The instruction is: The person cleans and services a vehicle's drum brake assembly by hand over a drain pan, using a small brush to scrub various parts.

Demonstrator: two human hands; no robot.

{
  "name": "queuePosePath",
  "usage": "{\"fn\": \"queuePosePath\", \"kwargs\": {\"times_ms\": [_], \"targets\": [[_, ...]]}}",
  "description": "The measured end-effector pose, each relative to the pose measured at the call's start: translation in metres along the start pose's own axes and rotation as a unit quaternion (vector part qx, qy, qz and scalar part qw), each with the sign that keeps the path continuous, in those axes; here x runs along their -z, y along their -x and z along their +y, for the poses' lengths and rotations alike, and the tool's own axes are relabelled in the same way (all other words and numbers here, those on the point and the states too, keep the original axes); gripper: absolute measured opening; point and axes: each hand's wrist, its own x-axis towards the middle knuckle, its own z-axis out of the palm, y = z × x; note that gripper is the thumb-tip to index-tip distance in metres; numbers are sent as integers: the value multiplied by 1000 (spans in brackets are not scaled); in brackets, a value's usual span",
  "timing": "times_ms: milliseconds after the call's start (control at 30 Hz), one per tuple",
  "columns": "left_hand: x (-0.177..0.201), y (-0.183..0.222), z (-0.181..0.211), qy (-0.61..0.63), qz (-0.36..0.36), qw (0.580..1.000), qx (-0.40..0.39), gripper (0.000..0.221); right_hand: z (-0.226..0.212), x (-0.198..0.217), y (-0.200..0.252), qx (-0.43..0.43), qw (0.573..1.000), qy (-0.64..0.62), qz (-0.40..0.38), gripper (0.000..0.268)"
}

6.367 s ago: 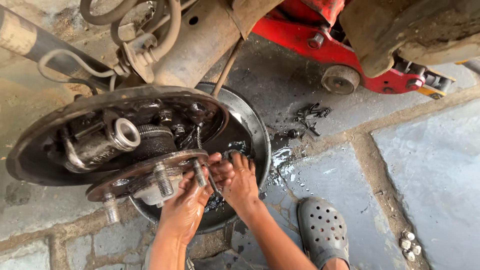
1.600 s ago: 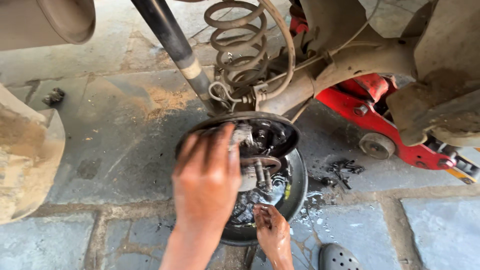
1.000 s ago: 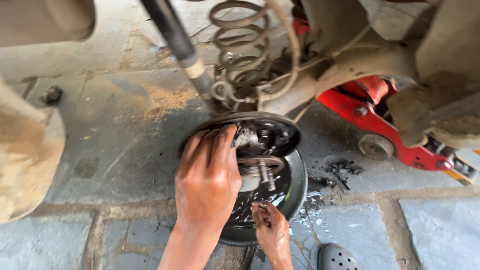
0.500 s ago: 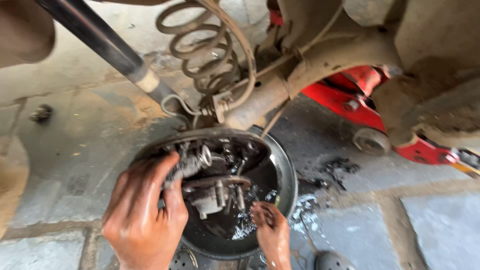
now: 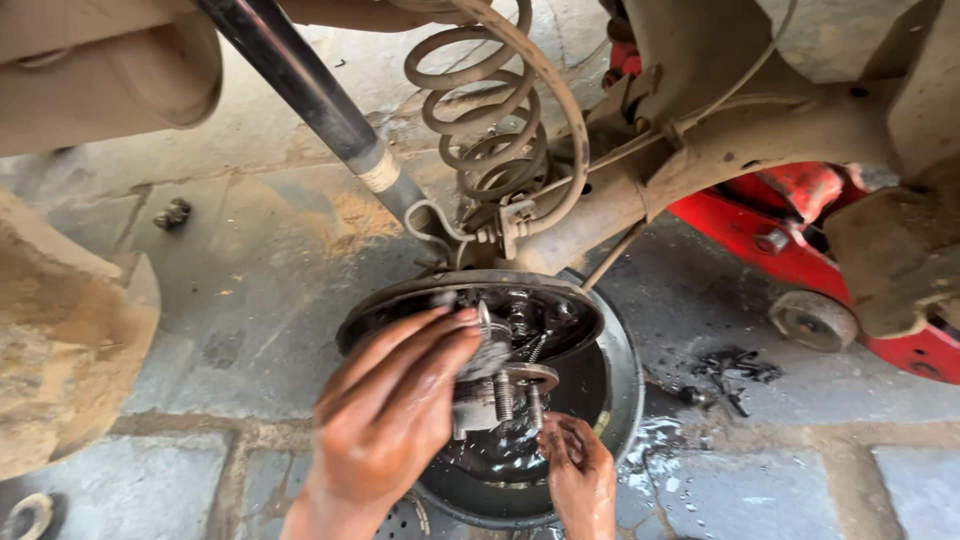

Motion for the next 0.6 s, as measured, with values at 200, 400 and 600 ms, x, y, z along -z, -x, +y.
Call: {"fn": "queuePosePath", "kwargs": {"times_ms": [200,400,600], "targets": [[17,18,-10,-26,17,1000,6,23,16,12,3,29,1000,-9,0,23],[22,23,2,-60,57,990,116,29,23,49,-4,89,996,7,7,24],[11,11,1,-22,12,998,53,27,0,55,5,60,998,23,20,25]]}}
